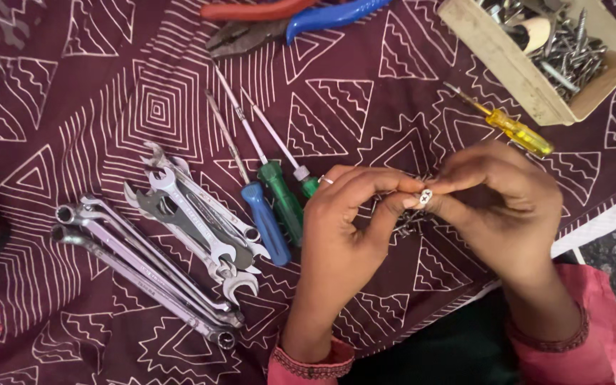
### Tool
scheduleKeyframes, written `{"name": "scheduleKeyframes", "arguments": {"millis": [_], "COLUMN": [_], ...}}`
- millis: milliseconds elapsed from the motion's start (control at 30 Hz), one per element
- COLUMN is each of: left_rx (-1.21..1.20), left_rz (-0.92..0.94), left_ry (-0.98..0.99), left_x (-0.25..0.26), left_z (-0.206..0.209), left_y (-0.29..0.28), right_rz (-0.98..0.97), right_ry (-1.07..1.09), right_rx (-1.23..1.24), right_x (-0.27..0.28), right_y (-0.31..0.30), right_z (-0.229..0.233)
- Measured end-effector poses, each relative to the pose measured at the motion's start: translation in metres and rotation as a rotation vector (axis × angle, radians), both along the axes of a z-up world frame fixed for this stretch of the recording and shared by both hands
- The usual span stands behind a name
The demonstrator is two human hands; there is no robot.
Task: The person picks up a small white electrical component and a metal piece, then uses a screwdriver to tighten a screw onto the metal piece. They then pick up several small screws by hand and hold them against the white component.
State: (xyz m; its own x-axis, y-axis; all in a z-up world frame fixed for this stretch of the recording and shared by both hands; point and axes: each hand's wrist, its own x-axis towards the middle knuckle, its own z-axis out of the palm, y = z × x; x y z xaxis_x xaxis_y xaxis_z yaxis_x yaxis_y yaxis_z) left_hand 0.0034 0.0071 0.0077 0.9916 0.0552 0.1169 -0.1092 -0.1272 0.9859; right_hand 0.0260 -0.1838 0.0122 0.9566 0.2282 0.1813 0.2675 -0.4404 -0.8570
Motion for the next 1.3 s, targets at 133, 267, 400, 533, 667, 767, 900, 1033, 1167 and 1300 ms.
{"name": "scheduleKeyframes", "arguments": {"millis": [133,267,400,533,667,767,900,1033,1167,1300], "left_rx": [0.023,0.114,0.177,0.227,0.274,0.239,0.247,0.264,0.327,0.36], "left_rz": [-0.029,-0.046,-0.018,0.007,0.037,0.053,0.065,0.063,0.012,0.018], "left_ry": [0.008,0.004,-0.016,0.001,-0.016,0.074,0.076,-0.002,0.033,0.017], "left_x": [0.0,0.002,0.0,0.002,0.003,0.001,0.002,0.003,0.003,0.004], "left_z": [-0.002,0.0,0.003,-0.002,-0.004,-0.003,-0.002,-0.001,-0.001,-0.003], "left_y": [0.003,0.002,-0.002,-0.005,-0.007,-0.008,-0.009,-0.008,-0.007,-0.008], "right_rz": [0.011,0.066,0.111,0.11,0.127,0.12,0.118,0.009,-0.261,-0.265], "right_ry": [-0.03,-0.078,-0.003,0.011,-0.111,-0.129,-0.165,-0.253,-0.263,-0.331], "right_rx": [-0.051,-0.06,0.088,-0.033,-0.198,-0.206,-0.22,-0.179,-0.063,-0.076], "right_x": [0.001,0.005,0.005,0.006,0.008,0.007,0.006,0.021,0.044,0.06], "right_y": [-0.001,0.0,0.007,0.011,0.013,0.012,0.011,-0.025,-0.077,-0.098], "right_z": [0.0,-0.001,0.004,0.016,0.021,0.023,0.023,0.013,-0.011,-0.025]}}
